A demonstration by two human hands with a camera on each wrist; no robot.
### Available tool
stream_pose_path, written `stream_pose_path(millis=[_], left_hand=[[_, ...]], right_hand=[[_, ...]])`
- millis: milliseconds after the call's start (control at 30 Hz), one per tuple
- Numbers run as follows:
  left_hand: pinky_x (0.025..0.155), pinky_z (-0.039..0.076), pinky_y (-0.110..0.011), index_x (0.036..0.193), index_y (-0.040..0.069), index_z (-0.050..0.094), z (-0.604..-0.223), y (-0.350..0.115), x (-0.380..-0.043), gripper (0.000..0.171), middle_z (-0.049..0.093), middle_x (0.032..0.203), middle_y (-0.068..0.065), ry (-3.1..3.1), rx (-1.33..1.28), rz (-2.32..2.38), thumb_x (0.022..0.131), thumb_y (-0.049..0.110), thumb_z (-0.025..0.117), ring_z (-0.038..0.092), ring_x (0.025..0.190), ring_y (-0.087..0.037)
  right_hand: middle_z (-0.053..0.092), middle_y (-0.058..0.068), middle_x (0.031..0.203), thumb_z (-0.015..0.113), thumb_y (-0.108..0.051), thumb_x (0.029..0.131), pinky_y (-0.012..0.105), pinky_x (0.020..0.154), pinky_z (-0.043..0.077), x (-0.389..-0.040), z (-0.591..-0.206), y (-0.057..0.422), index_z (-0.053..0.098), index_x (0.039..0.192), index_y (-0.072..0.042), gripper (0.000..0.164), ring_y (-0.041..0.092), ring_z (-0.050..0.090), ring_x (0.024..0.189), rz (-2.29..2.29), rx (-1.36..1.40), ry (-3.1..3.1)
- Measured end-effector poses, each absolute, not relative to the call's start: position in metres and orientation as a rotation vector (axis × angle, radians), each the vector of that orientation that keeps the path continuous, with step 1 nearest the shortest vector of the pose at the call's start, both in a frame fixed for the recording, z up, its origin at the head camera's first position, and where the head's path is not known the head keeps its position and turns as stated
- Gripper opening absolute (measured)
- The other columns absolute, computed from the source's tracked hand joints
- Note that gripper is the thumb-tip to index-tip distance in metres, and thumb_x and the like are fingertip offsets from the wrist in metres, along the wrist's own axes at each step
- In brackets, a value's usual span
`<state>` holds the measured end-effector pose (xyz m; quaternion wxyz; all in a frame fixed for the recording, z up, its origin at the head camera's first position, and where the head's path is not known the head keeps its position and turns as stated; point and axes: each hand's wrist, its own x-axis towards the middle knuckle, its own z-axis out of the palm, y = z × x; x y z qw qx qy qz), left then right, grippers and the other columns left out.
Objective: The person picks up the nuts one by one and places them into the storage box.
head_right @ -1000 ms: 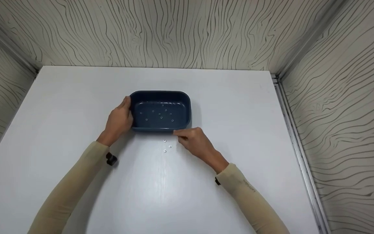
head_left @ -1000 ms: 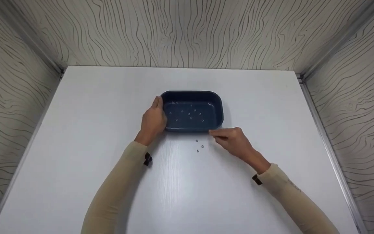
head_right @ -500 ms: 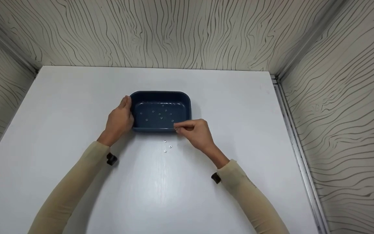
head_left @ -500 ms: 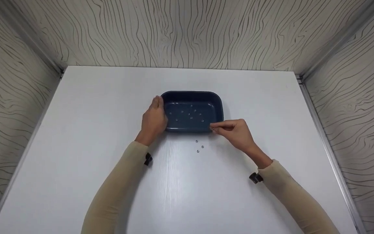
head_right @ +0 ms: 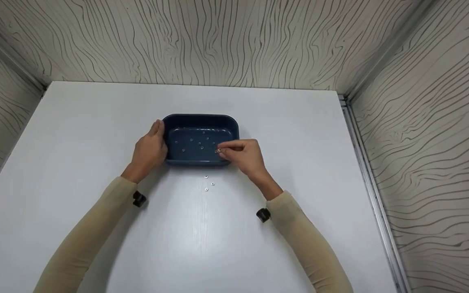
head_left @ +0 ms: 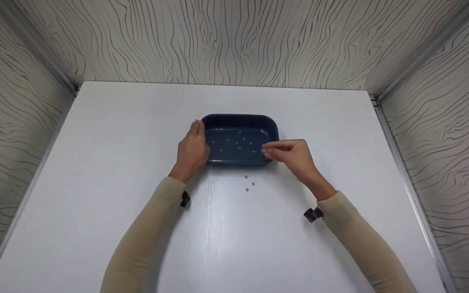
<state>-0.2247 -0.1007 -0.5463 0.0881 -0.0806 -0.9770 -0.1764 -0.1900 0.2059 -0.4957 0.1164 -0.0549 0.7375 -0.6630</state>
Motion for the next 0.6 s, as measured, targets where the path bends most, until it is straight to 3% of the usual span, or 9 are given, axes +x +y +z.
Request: stream_pose_path(millis=[200, 600], left_hand=[[0.110, 0.055, -0.049, 0.156, -0.013, 0.036, -0.546, -0.102, -0.225, 0.059, 0.044, 0.161, -0.030, -2.915, -0.232, -0.531, 0.101, 0.006, 0.049, 0.049, 0.148, -0.040], [0.111, 0.055, -0.047, 0.156, -0.012, 0.037, -0.547, -0.099, -0.223, 0.055, 0.045, 0.160, -0.029, -2.906, -0.222, -0.578, 0.105, 0.005, 0.045, 0.051, 0.146, -0.040]], right_hand=[[0.080, 0.014, 0.115, 0.074, -0.002, 0.096, 0.029, 0.096, 0.062, -0.206, -0.496, 0.204, 0.074, 0.121, 0.009, 0.027, 0.014, 0.079, 0.104, -2.041, -0.022, 2.058], [0.076, 0.022, 0.122, 0.070, 0.006, 0.095, 0.029, 0.099, 0.061, -0.223, -0.493, 0.192, 0.071, 0.124, 0.012, 0.029, 0.015, 0.079, 0.106, -2.202, 0.085, 1.998]])
